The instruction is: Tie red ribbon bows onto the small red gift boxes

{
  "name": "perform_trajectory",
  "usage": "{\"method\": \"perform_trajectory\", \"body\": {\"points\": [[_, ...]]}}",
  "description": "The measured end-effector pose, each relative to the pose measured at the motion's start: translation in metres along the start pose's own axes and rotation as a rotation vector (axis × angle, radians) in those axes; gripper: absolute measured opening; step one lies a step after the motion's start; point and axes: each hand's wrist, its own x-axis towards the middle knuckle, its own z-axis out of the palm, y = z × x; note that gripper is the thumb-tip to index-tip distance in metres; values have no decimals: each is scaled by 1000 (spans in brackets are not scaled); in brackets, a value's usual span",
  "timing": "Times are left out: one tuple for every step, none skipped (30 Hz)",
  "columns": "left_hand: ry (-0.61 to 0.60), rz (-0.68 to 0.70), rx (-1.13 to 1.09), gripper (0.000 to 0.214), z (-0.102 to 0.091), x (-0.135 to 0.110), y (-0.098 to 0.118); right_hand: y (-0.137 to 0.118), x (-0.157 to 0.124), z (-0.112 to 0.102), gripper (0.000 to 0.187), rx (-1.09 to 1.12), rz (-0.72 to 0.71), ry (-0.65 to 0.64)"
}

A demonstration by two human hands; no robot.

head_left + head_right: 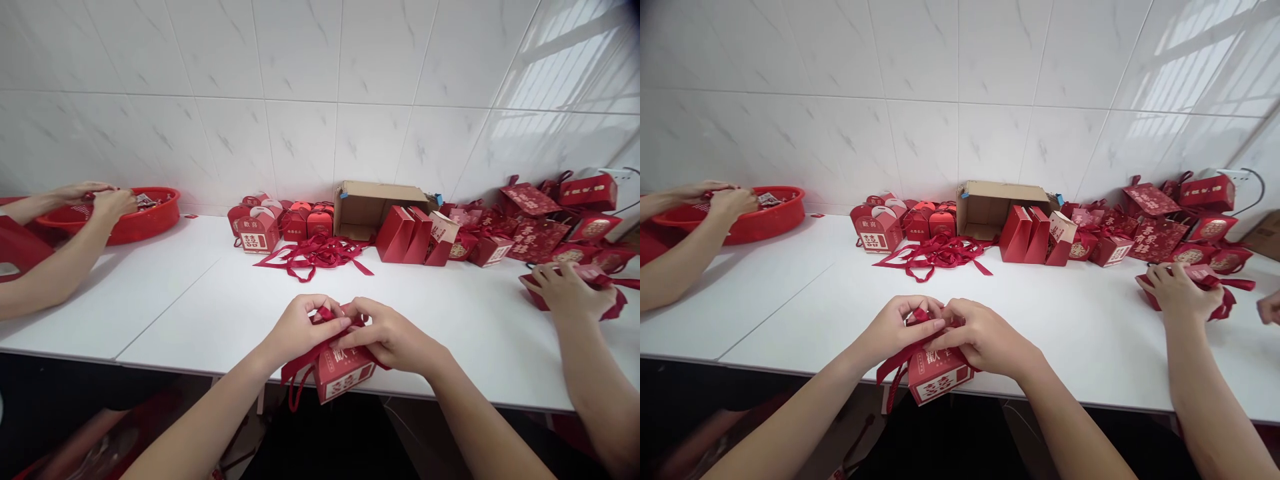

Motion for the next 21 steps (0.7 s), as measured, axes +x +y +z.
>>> {"method": "perform_trajectory", "body": {"points": [[9,-5,-4,14,1,0,0,0,0,0,37,0,-3,11],[21,-3,-4,14,2,0,0,0,-1,0,36,6,-4,30],[32,2,0,14,2,-1,0,0,-2,0,34,15,-2,57],[39,10,5,14,3,-1,-1,1,-3,1,32,24,2,86],[44,18,9,14,2,-1,-2,2,-4,2,29,33,7,115],[47,25,10,14,2,-1,-3,3,-4,2,24,38,19,140],[47,30,10,14,1,-1,-4,4,-5,3,19,42,39,161],[45,31,8,13,0,-1,-5,5,-6,3,13,46,63,178],[41,27,4,13,-1,-1,-6,7,-8,3,9,51,88,194],[39,18,-1,13,-2,-1,-8,8,-9,3,7,57,111,212],[34,-1,-7,13,-3,-1,-9,10,-10,2,7,63,127,233],[28,-27,-13,14,-4,-1,-10,11,-11,1,9,68,135,251],[21,-56,-19,15,-5,-1,-10,13,-13,1,11,70,134,268],[15,-85,-25,15,-6,-1,-11,13,-14,0,12,70,132,284],[11,-107,-31,15,-7,-1,-11,14,-15,-1,13,69,132,299],[8,-121,-39,15,-7,-2,-11,14,-15,-1,13,69,137,310],[6,-126,-51,14,-7,-2,-11,13,-16,-1,11,69,149,318],[5,-128,-64,14,-7,-2,-11,13,-16,-1,9,70,169,325],[5,-129,-78,15,-7,-3,-11,12,-16,-1,5,75,200,326],[3,-130,-91,15,-7,-3,-10,11,-16,-1,6,87,243,319],[1,-131,-103,16,-7,-4,-10,10,-16,0,12,105,296,306]]}}
